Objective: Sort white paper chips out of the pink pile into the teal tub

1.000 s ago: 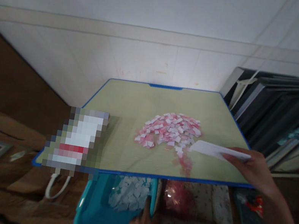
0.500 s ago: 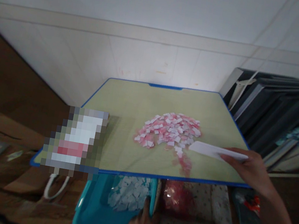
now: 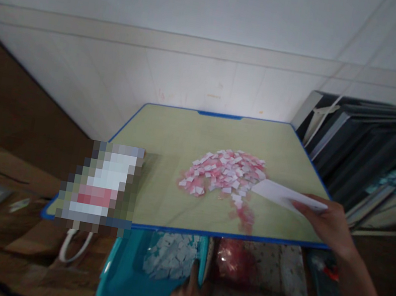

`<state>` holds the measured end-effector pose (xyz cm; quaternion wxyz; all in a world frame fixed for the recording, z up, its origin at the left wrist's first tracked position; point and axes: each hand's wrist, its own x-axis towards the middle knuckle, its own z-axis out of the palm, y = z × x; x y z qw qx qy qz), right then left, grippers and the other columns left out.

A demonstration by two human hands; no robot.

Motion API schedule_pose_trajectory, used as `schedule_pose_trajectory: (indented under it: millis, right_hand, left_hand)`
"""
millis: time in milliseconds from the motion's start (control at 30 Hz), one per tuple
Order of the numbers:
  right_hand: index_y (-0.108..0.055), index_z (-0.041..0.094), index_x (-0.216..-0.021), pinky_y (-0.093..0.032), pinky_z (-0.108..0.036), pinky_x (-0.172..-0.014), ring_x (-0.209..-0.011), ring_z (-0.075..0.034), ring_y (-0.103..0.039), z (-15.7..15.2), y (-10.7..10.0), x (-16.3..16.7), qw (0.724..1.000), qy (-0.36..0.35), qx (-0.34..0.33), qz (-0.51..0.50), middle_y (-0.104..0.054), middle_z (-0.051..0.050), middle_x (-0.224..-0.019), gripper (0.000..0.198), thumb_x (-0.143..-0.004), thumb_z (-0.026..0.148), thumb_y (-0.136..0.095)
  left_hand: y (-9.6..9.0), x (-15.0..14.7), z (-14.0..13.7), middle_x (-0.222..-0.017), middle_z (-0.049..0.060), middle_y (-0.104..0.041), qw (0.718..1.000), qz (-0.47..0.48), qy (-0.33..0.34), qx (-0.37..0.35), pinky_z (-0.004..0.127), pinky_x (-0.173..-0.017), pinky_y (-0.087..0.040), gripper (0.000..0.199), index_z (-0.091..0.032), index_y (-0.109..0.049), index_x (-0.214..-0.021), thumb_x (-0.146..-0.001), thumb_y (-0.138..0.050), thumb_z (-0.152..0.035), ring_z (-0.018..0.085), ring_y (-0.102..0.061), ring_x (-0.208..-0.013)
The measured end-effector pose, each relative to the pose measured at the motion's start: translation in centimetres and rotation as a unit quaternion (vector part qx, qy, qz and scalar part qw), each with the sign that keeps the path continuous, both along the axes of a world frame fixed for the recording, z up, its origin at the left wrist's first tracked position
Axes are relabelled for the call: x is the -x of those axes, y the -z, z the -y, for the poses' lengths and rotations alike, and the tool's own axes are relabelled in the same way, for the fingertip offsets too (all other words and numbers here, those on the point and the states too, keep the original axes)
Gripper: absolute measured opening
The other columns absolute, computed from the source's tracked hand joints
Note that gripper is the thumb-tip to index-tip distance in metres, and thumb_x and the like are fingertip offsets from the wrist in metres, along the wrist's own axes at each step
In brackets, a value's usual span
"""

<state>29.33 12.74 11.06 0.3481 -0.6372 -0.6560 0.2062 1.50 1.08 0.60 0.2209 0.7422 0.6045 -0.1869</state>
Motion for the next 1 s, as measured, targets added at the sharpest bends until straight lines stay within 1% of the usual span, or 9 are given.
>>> schedule_pose_trajectory:
  millis: [167,267,333,400,500,600,700,867,1000]
  right_hand:
    - [-0.069,0.022,-0.078,-0.050,-0.029,-0.053,-0.061,-0.020,-0.063,0.1,0.6,-0.4,1.000,-0.023,0.013,-0.010,-0.070,-0.001,-0.071,0.026,-0.070,0.044,-0.058]
    - [-0.070,0.021,-0.075,-0.050,-0.030,-0.049,-0.056,-0.020,-0.062,0.5,0.6,-1.1,0.999,-0.034,0.024,-0.013,-0.070,-0.002,-0.068,0.027,-0.067,0.046,-0.061]
    - [-0.070,0.021,-0.075,-0.048,-0.030,-0.046,-0.053,-0.020,-0.060,0.7,0.6,-1.4,0.999,-0.028,0.023,-0.012,-0.069,-0.003,-0.065,0.028,-0.067,0.046,-0.061]
    - [-0.069,0.021,-0.078,-0.048,-0.031,-0.047,-0.056,-0.021,-0.061,0.7,0.6,-1.5,1.000,-0.016,0.016,-0.013,-0.069,-0.003,-0.067,0.028,-0.069,0.045,-0.059]
    - [-0.069,0.021,-0.079,-0.049,-0.031,-0.053,-0.062,-0.022,-0.062,0.4,0.8,-1.1,1.000,-0.011,0.012,-0.016,-0.070,-0.002,-0.072,0.028,-0.070,0.044,-0.058]
    - [-0.069,0.021,-0.075,-0.048,-0.028,-0.051,-0.059,-0.020,-0.062,0.5,0.9,-0.8,0.999,-0.027,0.022,-0.017,-0.070,-0.001,-0.069,0.025,-0.068,0.043,-0.060]
    - [-0.070,0.022,-0.072,-0.046,-0.026,-0.047,-0.053,-0.017,-0.060,0.9,0.6,-0.7,0.999,-0.043,0.028,-0.018,-0.069,0.000,-0.064,0.023,-0.066,0.043,-0.063]
    - [-0.069,0.023,-0.075,-0.044,-0.024,-0.044,-0.051,-0.016,-0.058,1.0,0.0,-0.2,0.999,-0.039,0.024,-0.014,-0.067,0.001,-0.061,0.024,-0.070,0.043,-0.059]
    - [-0.069,0.024,-0.076,-0.045,-0.025,-0.047,-0.053,-0.016,-0.059,0.4,-0.6,1.1,0.998,-0.058,0.026,-0.008,-0.069,0.001,-0.065,0.026,-0.070,0.045,-0.057]
  left_hand:
    - [-0.4,-0.3,-0.1,-0.133,0.015,-0.039,1.000,-0.003,-0.004,0.013,0.035,-0.073,-0.050,0.054,-0.033,-0.051,-0.113,-0.061,-0.067,-0.032,0.024,-0.060,-0.089]
    - [-0.4,-0.3,-0.1,-0.132,0.016,-0.039,1.000,0.001,-0.003,0.003,0.036,-0.074,-0.049,0.060,-0.034,-0.044,-0.119,-0.063,-0.066,-0.030,0.024,-0.060,-0.090]
    - [-0.3,-0.3,0.0,-0.132,0.016,-0.040,1.000,0.003,0.000,-0.003,0.035,-0.072,-0.049,0.061,-0.035,-0.043,-0.120,-0.063,-0.065,-0.030,0.024,-0.061,-0.088]
    - [-0.3,-0.2,0.1,-0.132,0.016,-0.040,1.000,0.003,-0.001,-0.007,0.034,-0.071,-0.050,0.061,-0.035,-0.045,-0.118,-0.062,-0.067,-0.030,0.024,-0.061,-0.086]
    - [-0.2,0.0,0.1,-0.131,0.015,-0.041,1.000,0.008,0.001,-0.016,0.034,-0.070,-0.050,0.056,-0.036,-0.048,-0.115,-0.061,-0.066,-0.035,0.023,-0.062,-0.083]
    - [-0.1,0.1,0.2,-0.131,0.015,-0.042,0.999,0.008,0.008,-0.033,0.034,-0.068,-0.051,0.056,-0.036,-0.048,-0.115,-0.061,-0.064,-0.041,0.023,-0.062,-0.082]
    - [0.2,0.1,0.4,-0.130,0.015,-0.042,0.999,0.008,0.008,-0.045,0.033,-0.067,-0.051,0.056,-0.035,-0.050,-0.114,-0.060,-0.065,-0.041,0.022,-0.063,-0.081]
    - [0.7,0.2,0.4,-0.130,0.013,-0.043,0.999,0.019,0.003,-0.048,0.034,-0.067,-0.052,0.058,-0.036,-0.050,-0.113,-0.058,-0.066,-0.040,0.023,-0.063,-0.080]
    - [0.6,0.2,0.4,-0.130,0.014,-0.043,0.999,0.016,0.002,-0.047,0.034,-0.067,-0.052,0.058,-0.036,-0.050,-0.113,-0.058,-0.067,-0.039,0.023,-0.063,-0.080]
